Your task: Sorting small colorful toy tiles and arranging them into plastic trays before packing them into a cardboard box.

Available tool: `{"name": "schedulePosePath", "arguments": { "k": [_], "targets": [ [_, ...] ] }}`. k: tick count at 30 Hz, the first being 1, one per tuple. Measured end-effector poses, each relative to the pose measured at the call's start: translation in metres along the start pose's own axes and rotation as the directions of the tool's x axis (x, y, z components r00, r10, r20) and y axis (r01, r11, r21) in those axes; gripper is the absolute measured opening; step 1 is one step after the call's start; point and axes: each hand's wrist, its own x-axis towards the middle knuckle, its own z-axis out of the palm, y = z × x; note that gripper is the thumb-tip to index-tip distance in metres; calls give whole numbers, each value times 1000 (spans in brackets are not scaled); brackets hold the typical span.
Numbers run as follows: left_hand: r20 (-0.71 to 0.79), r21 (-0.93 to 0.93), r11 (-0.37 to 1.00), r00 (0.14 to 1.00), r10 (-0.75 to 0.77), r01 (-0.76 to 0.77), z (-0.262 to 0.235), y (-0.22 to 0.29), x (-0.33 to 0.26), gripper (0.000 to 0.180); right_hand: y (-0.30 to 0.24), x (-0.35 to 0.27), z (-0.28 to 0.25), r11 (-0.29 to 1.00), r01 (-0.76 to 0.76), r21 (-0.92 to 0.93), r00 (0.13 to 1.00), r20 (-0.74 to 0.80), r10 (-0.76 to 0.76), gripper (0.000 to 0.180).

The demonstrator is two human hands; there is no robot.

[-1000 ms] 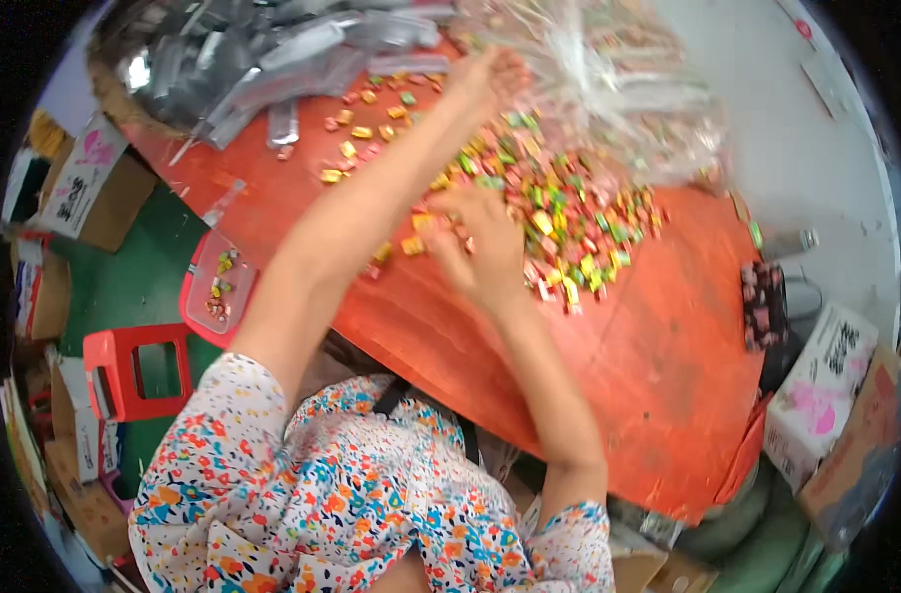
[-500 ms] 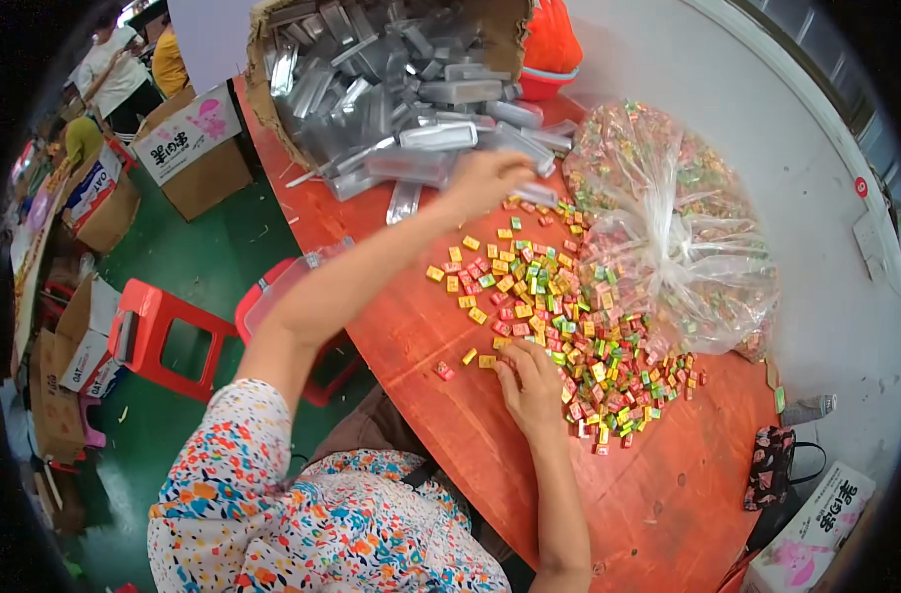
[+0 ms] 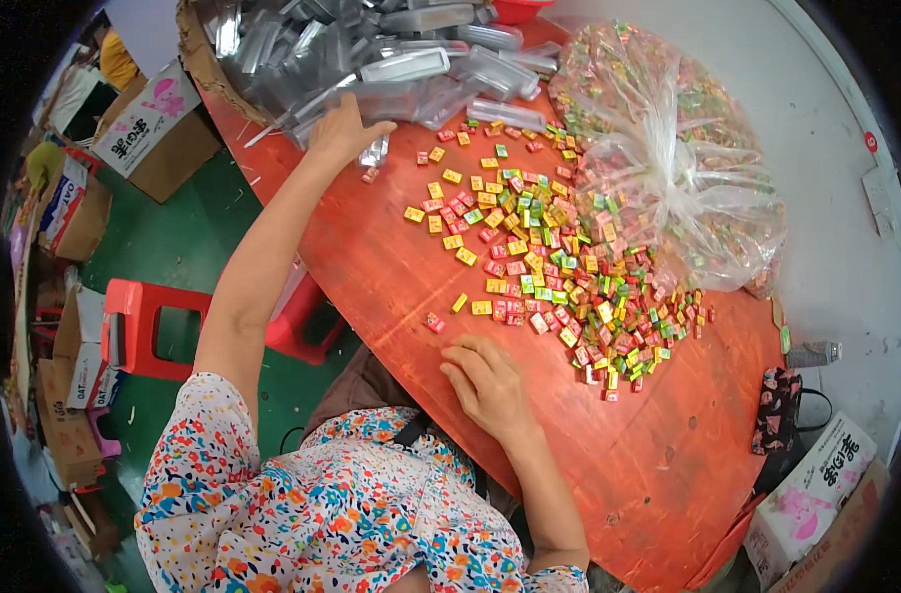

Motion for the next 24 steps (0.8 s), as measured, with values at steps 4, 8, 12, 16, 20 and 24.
{"name": "schedulePosePath", "arguments": {
  "k": [4, 8, 12, 16, 20, 24],
  "targets": [
    [137, 69, 998, 990, -18, 9, 13, 2, 5, 88, 2, -1, 4, 1000, 10, -3, 1000, -11, -10, 16],
    [106, 11, 999, 994, -31, 30, 23, -14, 21, 83, 3, -3, 6, 999, 39, -7, 998, -48, -40, 16],
    [493, -559, 777, 869, 31, 289, 0, -16, 27, 60, 11, -8, 4, 998, -2, 64, 998, -62, 6, 16],
    [594, -716, 513, 800, 91, 474, -8, -21, 7, 51, 15, -12, -1, 995, -36, 89, 995, -90, 44, 16],
    [610, -787, 316, 745, 272, 529, -7, -14, -30, 45, 16, -17, -4, 988, -89, 130, 987, -120, 105, 13],
    [482, -874, 270, 782, 395, 403, -4, 29, -100, 40, 15, -15, -10, 962, -173, 211, 967, -148, 207, 23]
  ]
}}
